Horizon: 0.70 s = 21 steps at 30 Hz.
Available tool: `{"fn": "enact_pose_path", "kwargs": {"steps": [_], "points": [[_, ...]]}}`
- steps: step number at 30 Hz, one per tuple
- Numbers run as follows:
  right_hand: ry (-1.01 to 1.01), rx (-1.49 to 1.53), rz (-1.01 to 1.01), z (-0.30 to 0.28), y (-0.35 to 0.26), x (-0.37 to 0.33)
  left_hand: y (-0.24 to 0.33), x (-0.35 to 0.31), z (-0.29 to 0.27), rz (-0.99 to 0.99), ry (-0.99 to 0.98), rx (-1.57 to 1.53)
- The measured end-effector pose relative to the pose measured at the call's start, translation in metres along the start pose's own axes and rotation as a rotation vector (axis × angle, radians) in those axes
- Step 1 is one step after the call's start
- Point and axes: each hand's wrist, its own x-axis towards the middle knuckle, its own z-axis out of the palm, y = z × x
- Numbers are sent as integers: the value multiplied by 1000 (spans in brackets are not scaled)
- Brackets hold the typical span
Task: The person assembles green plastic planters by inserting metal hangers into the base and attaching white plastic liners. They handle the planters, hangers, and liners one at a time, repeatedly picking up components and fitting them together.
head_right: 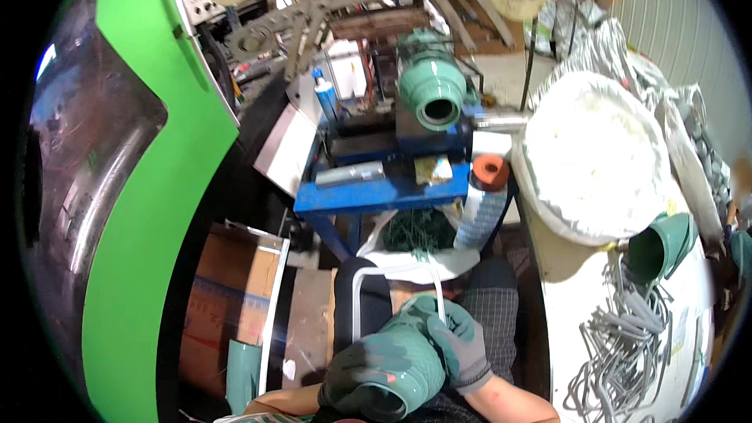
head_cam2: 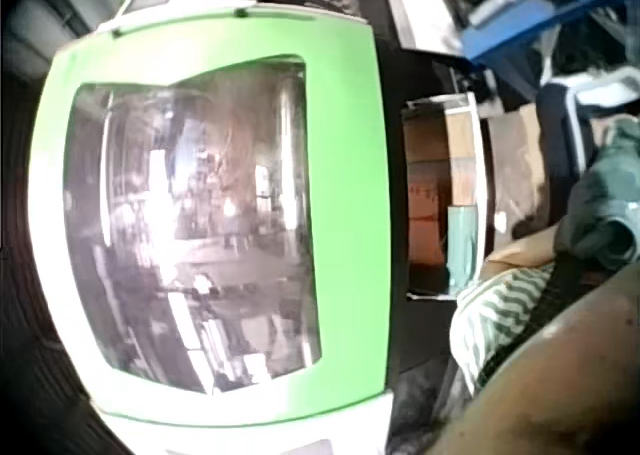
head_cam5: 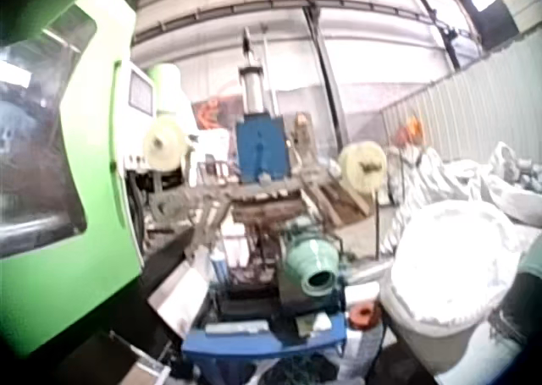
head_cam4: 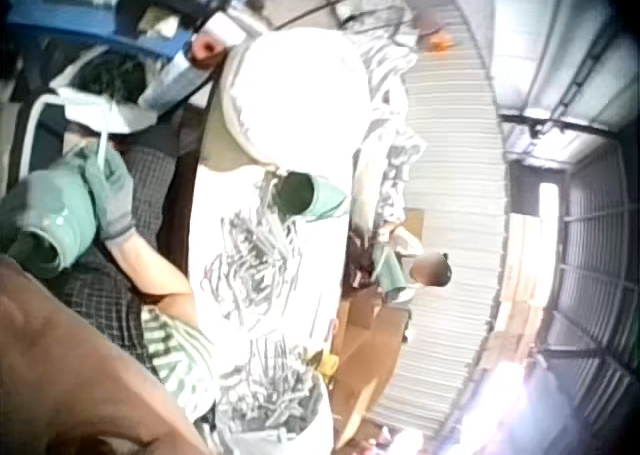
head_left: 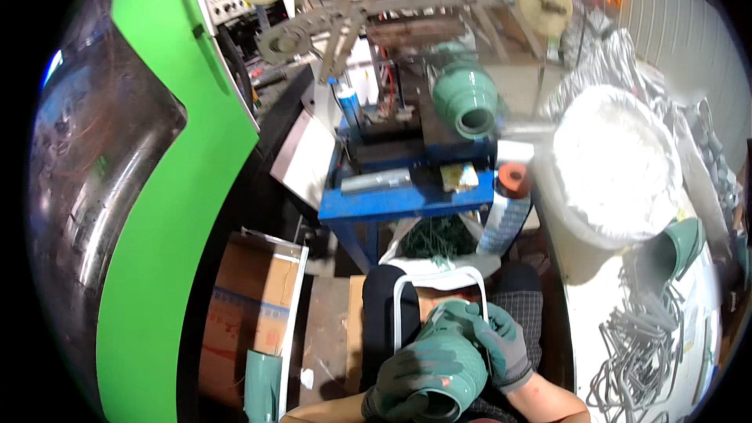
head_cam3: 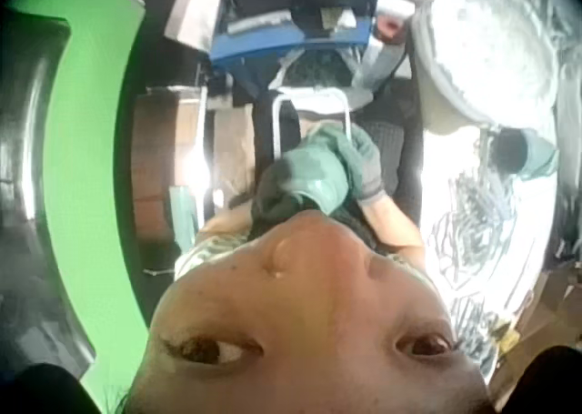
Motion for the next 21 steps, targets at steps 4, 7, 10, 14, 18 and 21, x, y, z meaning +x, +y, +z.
{"fn": "enact_pose_path", "kwargs": {"steps": [4, 7, 10, 14, 18, 21], "points": [[-80, -455, -354, 7, 10, -15, 7, -4, -5, -54, -16, -10], [-44, -469, -323, 27, 6, -6, 16, -11, -10, -111, -6, 1], [94, -66, -81, -7, 34, 25, 8, -3, -6, -99, -15, -75], [252, -255, -370, -40, 56, 42, 2, -10, -31, -224, 96, -185], [117, 50, 60, -111, 48, 25, -12, 2, -66, -295, 521, -753], [36, 462, 141, -94, -9, -35, -36, 33, -64, -290, 641, -1113]]}}
